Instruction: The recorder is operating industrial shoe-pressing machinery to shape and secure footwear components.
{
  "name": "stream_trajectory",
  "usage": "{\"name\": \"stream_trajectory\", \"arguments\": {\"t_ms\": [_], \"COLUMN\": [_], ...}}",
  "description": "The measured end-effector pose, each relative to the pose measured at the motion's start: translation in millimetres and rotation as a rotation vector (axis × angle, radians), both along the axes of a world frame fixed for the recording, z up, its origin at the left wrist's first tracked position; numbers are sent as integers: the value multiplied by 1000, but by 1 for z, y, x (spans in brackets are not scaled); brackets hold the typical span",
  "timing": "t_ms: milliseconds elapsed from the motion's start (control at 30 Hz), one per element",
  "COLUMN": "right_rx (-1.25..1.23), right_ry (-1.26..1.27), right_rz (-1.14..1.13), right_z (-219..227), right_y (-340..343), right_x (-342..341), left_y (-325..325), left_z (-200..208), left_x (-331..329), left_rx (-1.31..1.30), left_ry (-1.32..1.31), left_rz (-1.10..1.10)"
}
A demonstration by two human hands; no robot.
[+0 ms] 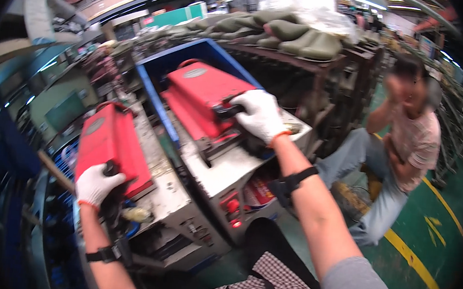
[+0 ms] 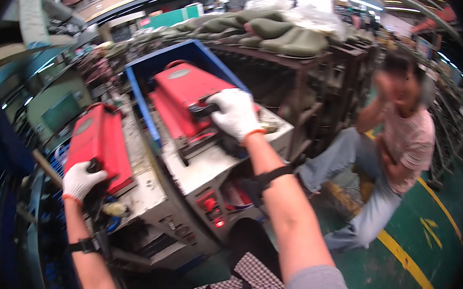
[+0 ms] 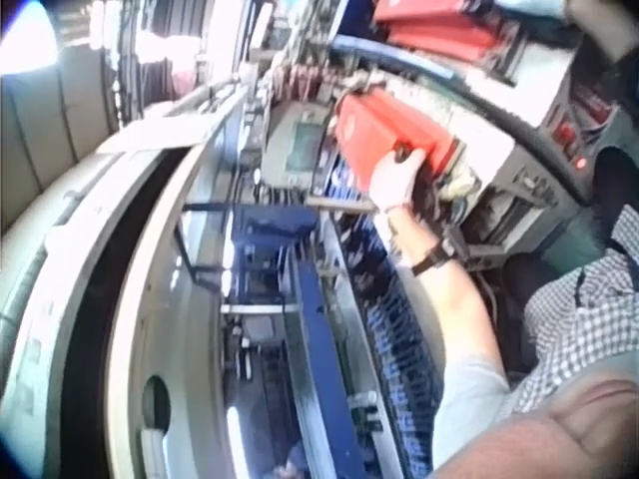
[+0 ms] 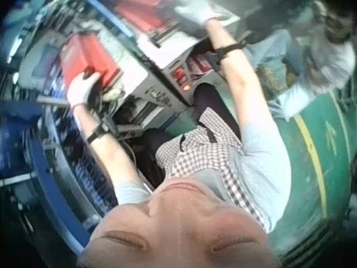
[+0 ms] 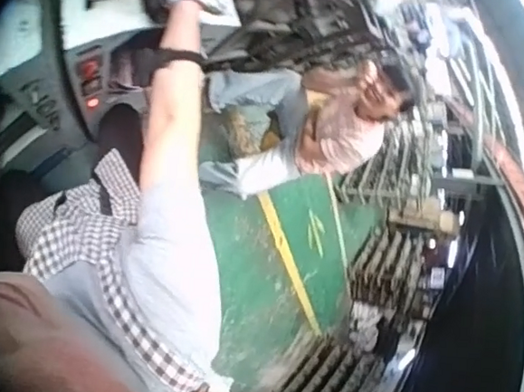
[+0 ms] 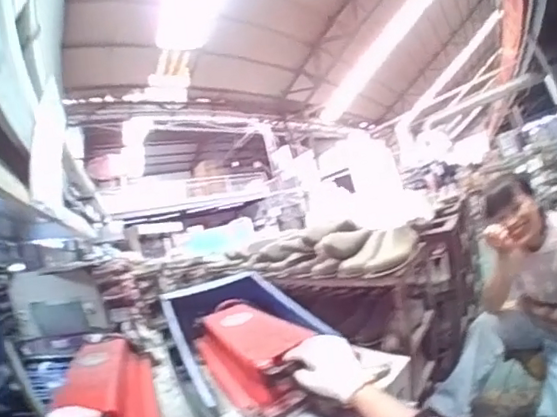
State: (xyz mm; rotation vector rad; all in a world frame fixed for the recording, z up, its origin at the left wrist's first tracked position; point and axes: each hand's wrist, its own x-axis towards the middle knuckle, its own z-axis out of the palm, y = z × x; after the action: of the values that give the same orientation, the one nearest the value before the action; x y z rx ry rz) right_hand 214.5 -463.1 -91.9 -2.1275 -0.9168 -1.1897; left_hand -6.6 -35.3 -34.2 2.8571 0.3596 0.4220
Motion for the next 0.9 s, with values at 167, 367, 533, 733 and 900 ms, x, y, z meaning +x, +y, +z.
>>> {"name": "stream_trajectory", "arguments": {"t_ms": [167,367,533,733,900], "right_rx": [-4,-3,-17,5,16], "right_ry": [27,45,109,68,9], "right_rz": [-8,11,-22,-23,-5], "right_z": [-2,1,4,0,-1], "right_y": [0,-1,-1,-1,0], "right_x": [0,-3,-5,-5,-4], "left_y": [2,-1,-1,1,1], "left_z": [-4,-5,-2,-8,-7], "left_x": [1,0,1,2,2], "left_rx": [90,81,103,137,175], "left_ry": [12,-36,15,-11,12], "left_rz": [90,99,128,126,132]}}
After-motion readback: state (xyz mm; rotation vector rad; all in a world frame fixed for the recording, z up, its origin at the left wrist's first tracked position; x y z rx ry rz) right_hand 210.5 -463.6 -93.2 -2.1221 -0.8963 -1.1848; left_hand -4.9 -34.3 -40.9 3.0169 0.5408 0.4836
